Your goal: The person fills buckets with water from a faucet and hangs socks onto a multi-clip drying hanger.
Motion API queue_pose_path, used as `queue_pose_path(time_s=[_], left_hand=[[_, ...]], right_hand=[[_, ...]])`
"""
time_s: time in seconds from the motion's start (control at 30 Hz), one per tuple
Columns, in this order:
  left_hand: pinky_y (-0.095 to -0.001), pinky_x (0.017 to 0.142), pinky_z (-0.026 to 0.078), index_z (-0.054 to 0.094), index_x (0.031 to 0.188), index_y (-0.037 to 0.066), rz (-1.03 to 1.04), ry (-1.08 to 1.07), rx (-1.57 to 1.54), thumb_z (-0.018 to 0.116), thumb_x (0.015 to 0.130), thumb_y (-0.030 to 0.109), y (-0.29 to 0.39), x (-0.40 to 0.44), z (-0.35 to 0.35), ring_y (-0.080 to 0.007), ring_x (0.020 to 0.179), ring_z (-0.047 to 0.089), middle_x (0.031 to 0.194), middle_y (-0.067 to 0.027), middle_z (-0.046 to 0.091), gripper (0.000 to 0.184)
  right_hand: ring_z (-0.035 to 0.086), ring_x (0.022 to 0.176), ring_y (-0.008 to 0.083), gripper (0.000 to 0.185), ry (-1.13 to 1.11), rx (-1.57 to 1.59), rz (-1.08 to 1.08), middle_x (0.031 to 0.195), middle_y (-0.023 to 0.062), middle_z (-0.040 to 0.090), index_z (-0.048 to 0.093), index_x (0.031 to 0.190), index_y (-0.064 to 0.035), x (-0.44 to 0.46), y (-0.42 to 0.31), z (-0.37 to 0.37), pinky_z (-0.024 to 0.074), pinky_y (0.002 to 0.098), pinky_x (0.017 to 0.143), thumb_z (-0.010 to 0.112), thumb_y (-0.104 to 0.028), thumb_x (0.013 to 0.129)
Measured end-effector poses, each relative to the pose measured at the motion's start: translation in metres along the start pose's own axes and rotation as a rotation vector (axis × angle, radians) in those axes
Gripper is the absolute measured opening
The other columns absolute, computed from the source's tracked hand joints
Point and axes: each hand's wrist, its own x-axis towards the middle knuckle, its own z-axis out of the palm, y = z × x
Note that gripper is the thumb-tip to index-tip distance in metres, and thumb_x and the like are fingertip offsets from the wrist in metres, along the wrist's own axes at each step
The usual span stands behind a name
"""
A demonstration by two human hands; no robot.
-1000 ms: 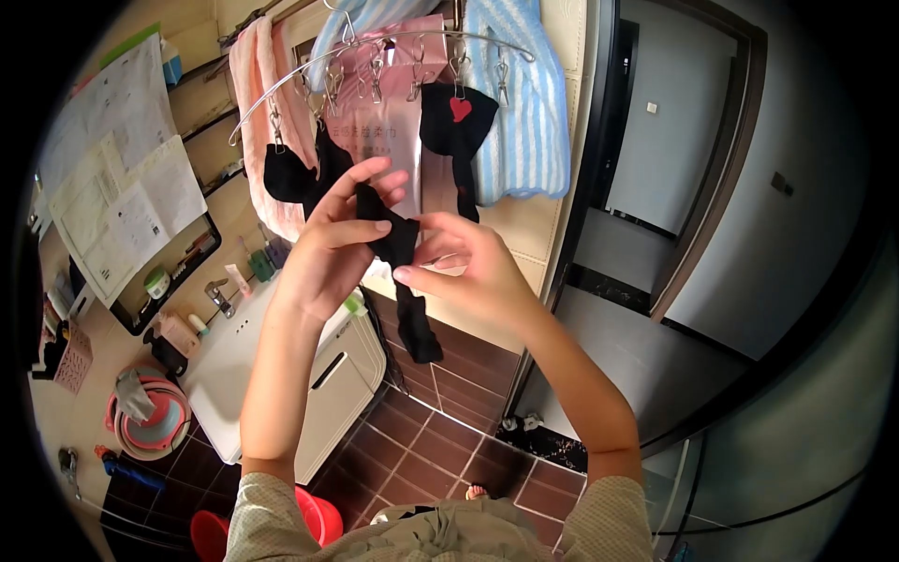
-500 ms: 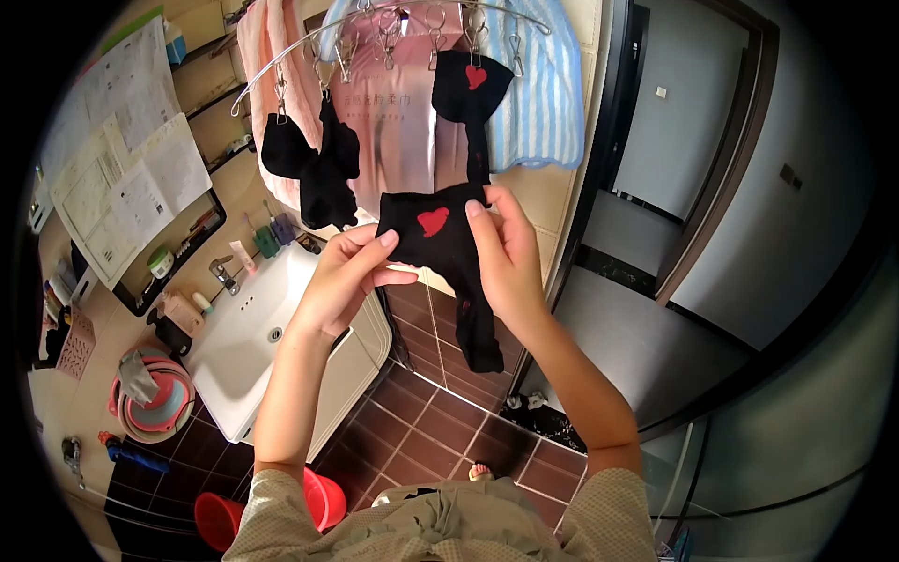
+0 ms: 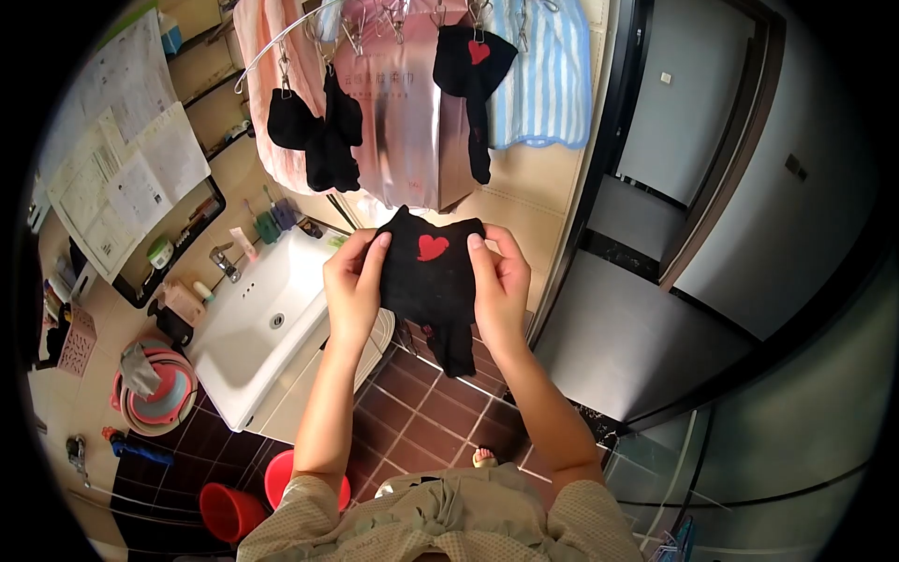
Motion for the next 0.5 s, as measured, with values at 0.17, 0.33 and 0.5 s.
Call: queue_pose_path(time_s=[0.17,0.33,0.5], left_hand=[[-0.0162,0.047,0.029,0.059,0.083,-0.003,-0.107,0.021,-0.077,0.055,0.085,0.014,-0.009,-0.004,-0.009,-0.0012,0.052,0.037,0.059,0.0066,0.047,0.017],[-0.0201,0.058,0.044,0.054,0.104,0.001,-0.711,-0.173,-0.523,0.036,0.086,0.056,-0.027,-0.025,-0.002,-0.0072,0.067,0.056,0.086,-0.0030,0.060,0.060],[-0.0262,0.071,0.046,0.054,0.100,-0.004,-0.819,-0.295,-0.497,0.030,0.081,0.066,-0.042,-0.062,0.006,-0.0148,0.076,0.058,0.083,-0.0070,0.059,0.076]], right_hand=[[0.051,0.062,0.0020,0.018,-0.013,0.092,0.103,0.073,0.0002,0.059,0.052,0.100,-0.0010,-0.004,0.003,0.000,0.0410,0.0165,0.056,0.049,-0.015,0.089],[0.051,0.071,0.0032,0.017,0.004,0.191,0.242,0.082,-0.0003,0.058,0.052,0.099,-0.0038,-0.008,0.014,0.006,0.0420,0.0179,0.062,0.049,-0.017,0.089],[0.053,0.072,0.0056,0.020,0.036,0.203,0.301,0.086,0.0007,0.057,0.050,0.105,-0.0051,-0.004,0.012,-0.004,0.0442,0.0203,0.064,0.048,-0.018,0.089]])
